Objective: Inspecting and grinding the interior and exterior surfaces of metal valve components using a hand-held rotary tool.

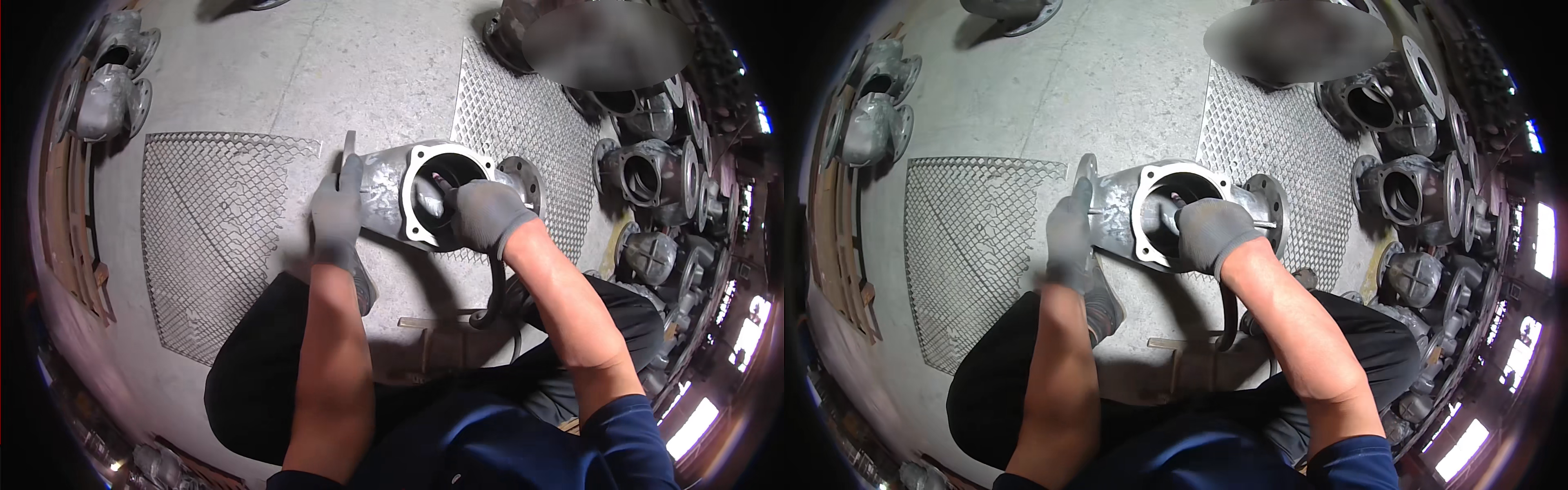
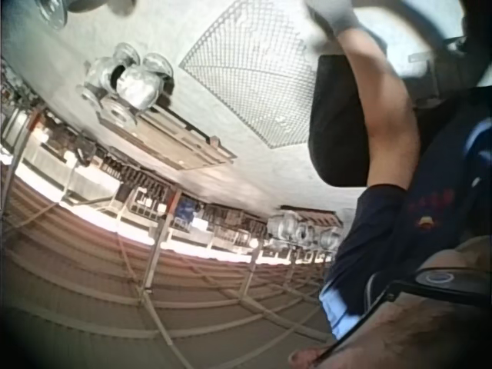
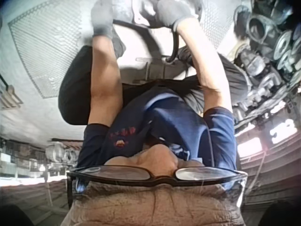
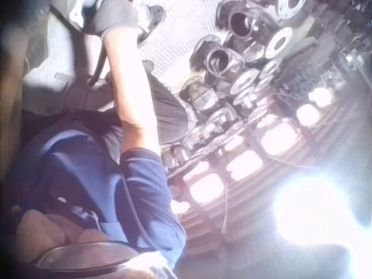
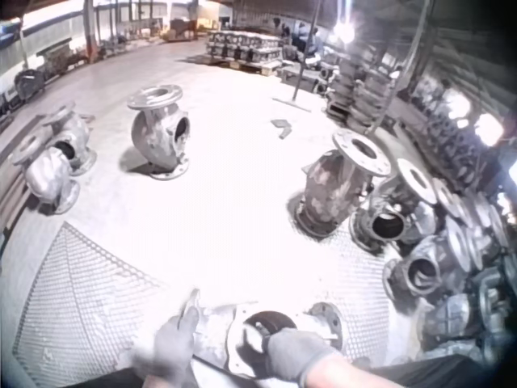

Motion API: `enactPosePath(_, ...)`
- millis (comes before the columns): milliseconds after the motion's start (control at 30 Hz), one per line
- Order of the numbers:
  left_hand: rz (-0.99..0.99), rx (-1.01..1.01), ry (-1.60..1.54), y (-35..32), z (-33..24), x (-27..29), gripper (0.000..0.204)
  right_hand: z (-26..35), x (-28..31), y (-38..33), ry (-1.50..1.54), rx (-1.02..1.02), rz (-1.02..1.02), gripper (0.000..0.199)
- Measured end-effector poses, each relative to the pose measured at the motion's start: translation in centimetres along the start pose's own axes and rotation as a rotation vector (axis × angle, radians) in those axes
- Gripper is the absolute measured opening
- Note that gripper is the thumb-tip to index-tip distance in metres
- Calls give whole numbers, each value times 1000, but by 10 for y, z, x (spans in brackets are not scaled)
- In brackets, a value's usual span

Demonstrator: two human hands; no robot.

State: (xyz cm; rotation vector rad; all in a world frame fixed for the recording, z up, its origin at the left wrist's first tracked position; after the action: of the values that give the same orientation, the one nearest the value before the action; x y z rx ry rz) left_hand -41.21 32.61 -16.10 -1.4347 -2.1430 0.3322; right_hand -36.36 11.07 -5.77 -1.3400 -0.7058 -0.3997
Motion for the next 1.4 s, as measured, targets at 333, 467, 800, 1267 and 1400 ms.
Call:
enactPosePath(333, -55, -46, -80, -24, 13, 0, 59, 9, -40, 59, -55, -29, 297, 33)
enactPosePath(467, -43, -14, -68, -26, 6, 4, 56, 13, -37, 61, -39, -101, 354, 35)
enactPosePath(800, -55, -72, -45, -24, 14, 5, 56, 8, -57, 72, 93, -152, 292, 33)
enactPosePath(1267, -62, -18, -40, -28, 6, 3, 61, 1, -61, 65, 158, -115, 198, 28)
enactPosePath(1400, -70, -65, 18, -25, 16, 4, 64, 1, -63, 65, 194, -166, 168, 28)
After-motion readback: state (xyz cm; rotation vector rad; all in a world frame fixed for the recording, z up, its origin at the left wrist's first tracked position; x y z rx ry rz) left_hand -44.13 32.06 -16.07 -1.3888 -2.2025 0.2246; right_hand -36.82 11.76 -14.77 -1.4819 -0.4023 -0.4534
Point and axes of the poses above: each hand's wrist, its own y-axis towards the middle knuckle, its own x-axis out of the back of the hand, z = x × y, the point moved 1 cm from there along y, towards the middle knuckle, and after that the axes turned 8 degrees about -x, right-handed, at the moved point
